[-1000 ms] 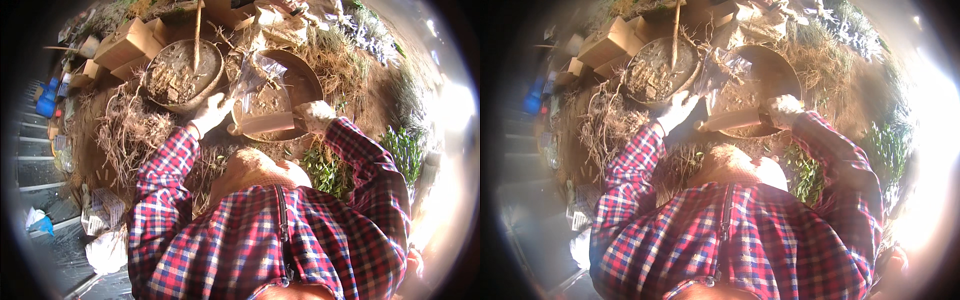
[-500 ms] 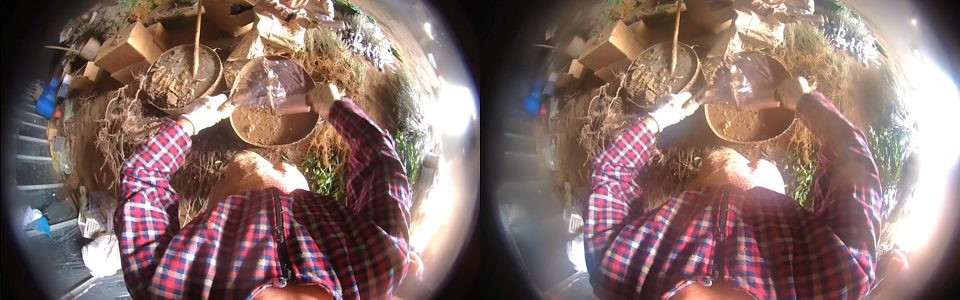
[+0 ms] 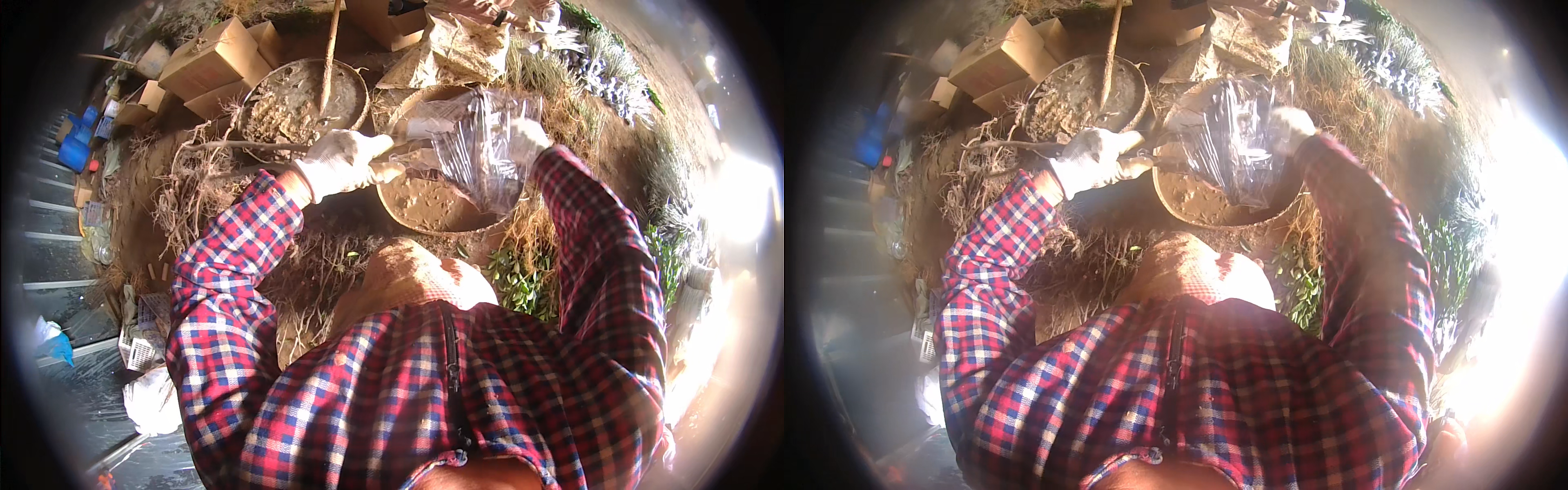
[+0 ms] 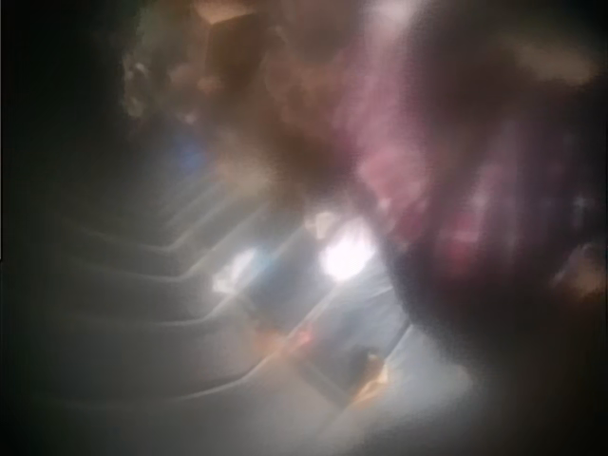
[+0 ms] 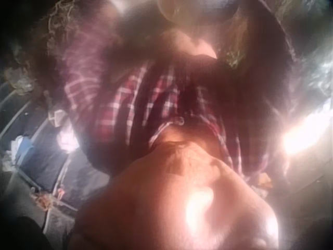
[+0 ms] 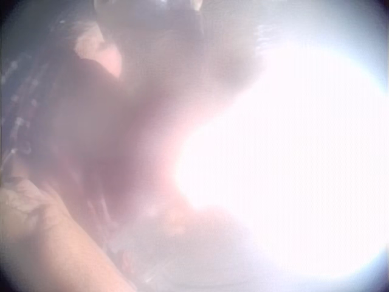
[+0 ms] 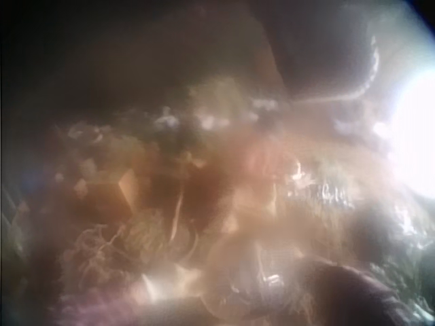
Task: The person repeatedly picks up root bundles, wraps them in plastic film using a roll, and places the wrapped bundles into a basket. The person handles the roots one at a time and continues the wrapping cycle throughout the clip.
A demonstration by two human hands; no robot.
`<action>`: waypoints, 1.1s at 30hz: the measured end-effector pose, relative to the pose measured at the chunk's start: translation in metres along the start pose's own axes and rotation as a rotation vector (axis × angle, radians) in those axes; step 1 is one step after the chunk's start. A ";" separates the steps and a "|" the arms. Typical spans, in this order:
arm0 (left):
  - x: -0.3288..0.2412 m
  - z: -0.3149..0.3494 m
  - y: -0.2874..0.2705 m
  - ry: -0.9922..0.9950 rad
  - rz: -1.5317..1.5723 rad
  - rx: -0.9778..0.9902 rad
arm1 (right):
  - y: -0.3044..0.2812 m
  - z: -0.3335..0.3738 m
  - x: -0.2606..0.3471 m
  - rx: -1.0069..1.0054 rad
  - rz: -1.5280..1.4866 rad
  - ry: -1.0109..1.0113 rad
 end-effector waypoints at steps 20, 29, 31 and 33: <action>-0.012 0.051 0.054 -0.239 0.412 -0.373 | -0.026 0.078 0.050 -0.338 -1.237 0.511; 0.052 0.031 0.012 -0.286 0.191 -0.379 | -0.015 0.118 0.210 0.244 0.369 -0.278; 0.076 0.033 0.010 -0.353 0.072 -0.275 | -0.057 0.125 0.223 0.164 -0.179 -0.332; 0.050 0.036 -0.010 -0.044 -0.455 -0.378 | -0.122 0.088 0.188 -0.169 -0.106 -0.323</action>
Point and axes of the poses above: each hand's wrist, its own z-axis away from the middle knuckle, its own y-axis out of the palm, x = y × z, the point moved 10 cm from there along -z, towards the middle knuckle, and after that the axes turned 2 degrees about -x, right-handed, at the moved point
